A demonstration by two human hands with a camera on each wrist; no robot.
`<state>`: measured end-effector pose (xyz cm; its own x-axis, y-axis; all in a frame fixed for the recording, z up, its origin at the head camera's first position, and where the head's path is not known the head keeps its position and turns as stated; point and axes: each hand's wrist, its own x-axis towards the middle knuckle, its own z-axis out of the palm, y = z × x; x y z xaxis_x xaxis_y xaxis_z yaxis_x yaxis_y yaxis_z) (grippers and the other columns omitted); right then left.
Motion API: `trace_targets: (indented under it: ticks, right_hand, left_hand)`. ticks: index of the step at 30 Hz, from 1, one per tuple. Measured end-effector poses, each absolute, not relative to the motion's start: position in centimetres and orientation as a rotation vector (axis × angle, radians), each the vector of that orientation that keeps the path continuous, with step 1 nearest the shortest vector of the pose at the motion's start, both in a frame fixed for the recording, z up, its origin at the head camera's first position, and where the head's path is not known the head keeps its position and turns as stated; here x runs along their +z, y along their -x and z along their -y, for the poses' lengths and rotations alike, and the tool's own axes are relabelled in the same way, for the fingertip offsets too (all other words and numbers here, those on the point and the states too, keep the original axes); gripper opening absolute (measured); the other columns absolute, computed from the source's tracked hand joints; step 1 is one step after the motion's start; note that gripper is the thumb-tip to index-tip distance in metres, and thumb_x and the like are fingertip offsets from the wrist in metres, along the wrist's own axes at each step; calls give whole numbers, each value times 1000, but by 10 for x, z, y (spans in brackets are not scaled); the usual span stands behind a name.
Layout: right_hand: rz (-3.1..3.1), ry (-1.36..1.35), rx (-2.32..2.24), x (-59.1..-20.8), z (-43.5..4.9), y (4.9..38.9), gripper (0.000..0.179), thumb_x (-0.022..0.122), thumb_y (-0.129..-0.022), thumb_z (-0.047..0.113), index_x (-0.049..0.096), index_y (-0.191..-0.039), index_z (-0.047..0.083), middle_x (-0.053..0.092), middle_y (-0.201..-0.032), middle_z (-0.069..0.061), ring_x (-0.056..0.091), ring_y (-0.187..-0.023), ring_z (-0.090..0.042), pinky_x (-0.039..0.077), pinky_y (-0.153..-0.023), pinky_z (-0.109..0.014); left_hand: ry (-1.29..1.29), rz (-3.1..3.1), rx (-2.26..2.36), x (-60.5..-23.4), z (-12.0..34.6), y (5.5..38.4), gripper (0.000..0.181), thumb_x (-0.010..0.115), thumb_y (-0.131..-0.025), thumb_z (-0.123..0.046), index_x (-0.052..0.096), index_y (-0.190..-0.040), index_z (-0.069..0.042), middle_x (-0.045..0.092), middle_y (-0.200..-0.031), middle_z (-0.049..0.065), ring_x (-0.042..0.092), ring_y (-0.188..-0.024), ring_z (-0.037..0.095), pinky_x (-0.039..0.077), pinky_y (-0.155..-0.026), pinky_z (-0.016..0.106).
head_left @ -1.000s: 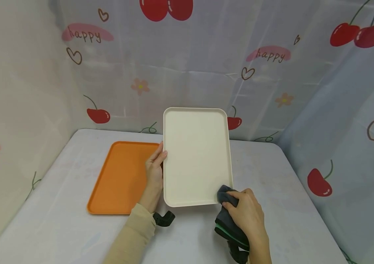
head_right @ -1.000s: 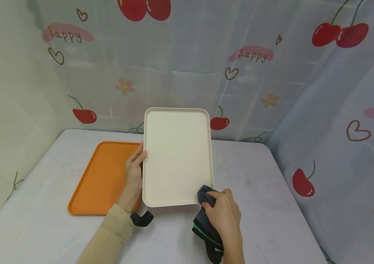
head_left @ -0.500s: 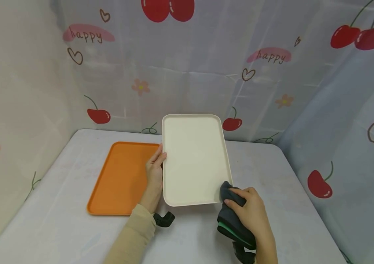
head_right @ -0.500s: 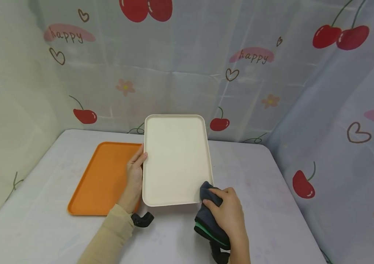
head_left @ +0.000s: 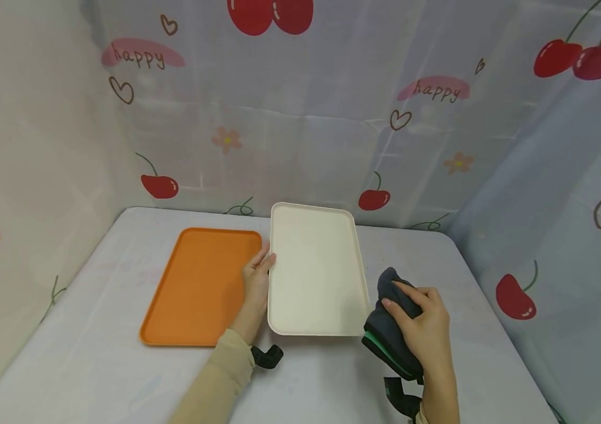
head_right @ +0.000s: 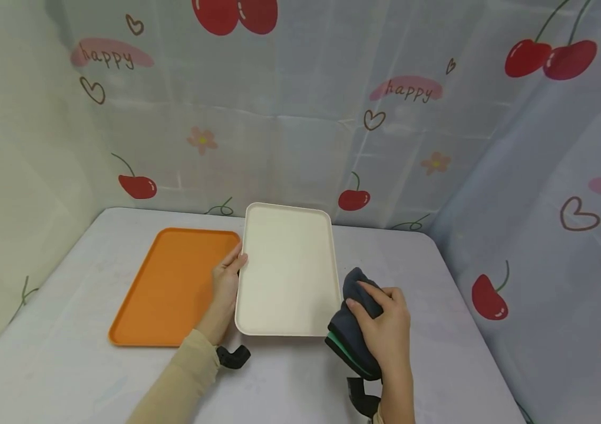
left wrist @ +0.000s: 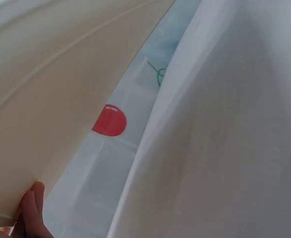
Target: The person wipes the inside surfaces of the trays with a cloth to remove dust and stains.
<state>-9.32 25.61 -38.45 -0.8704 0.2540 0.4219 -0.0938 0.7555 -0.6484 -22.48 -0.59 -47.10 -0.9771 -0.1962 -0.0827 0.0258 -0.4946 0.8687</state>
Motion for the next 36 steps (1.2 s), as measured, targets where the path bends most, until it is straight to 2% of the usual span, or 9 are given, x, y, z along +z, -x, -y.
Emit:
trace_targets:
  ticks: [5,8,14,18,26,31,36]
  right_hand:
    - [2444,107,952,-379,-255,97,39,81,-78,10,73,-116,6,57,-97,-14,52,-87,-24,42,-68,-27]
    - [2430,96,964,-376,-255,99,39,81,-78,10,73,-116,6,56,-97,-13,51,-86,-22,41,-69,-24]
    - [2414,96,989,-374,-253,100,39,81,-78,10,73,-116,6,57,-97,-12,50,-87,-20,37,-69,-17]
    - [2423,97,1003,-376,-250,100,39,81,-78,9,73,-116,6,57,-97,-13,49,-86,-21,38,-69,-19]
    - [2443,102,1005,-378,-249,99,39,81,-79,10,73,-117,7,57,-97,-12,49,-85,-19,39,-68,-21]
    - [2454,112,1008,-381,-249,99,39,81,-80,12,73,-117,8,57,-98,-12,50,-86,-20,39,-69,-20]
    - [2464,116,1011,-385,-250,99,39,81,-80,12,73,-117,8,57,-98,-12,51,-87,-21,40,-70,-21]
  left_hand:
    - [-308,1603,-2565,-478,1,224,44,60,-95,-6,54,-138,-1,47,-149,12,46,-136,27,51,-99,25]
    - [-339,1641,-2541,-483,-2,223,43,60,-96,-7,54,-138,-1,46,-149,14,46,-136,28,49,-104,31]
    - [-393,1661,-2531,-492,-6,225,43,60,-95,-7,56,-137,-5,48,-148,12,49,-133,29,49,-104,34]
    - [-408,1702,-2523,-498,-8,225,43,59,-96,-9,54,-139,-6,48,-148,11,50,-131,28,46,-108,38]
    - [-300,1941,-2403,-511,-9,229,50,54,-100,-13,42,-147,-3,36,-155,14,36,-143,30,35,-116,44]
    - [-196,2241,-2237,-507,-9,225,65,57,-97,-17,27,-151,4,24,-159,17,23,-148,31,25,-120,47]
    - [-144,2445,-2109,-500,-10,219,75,62,-94,-26,24,-152,4,21,-160,19,16,-150,35,17,-122,51]
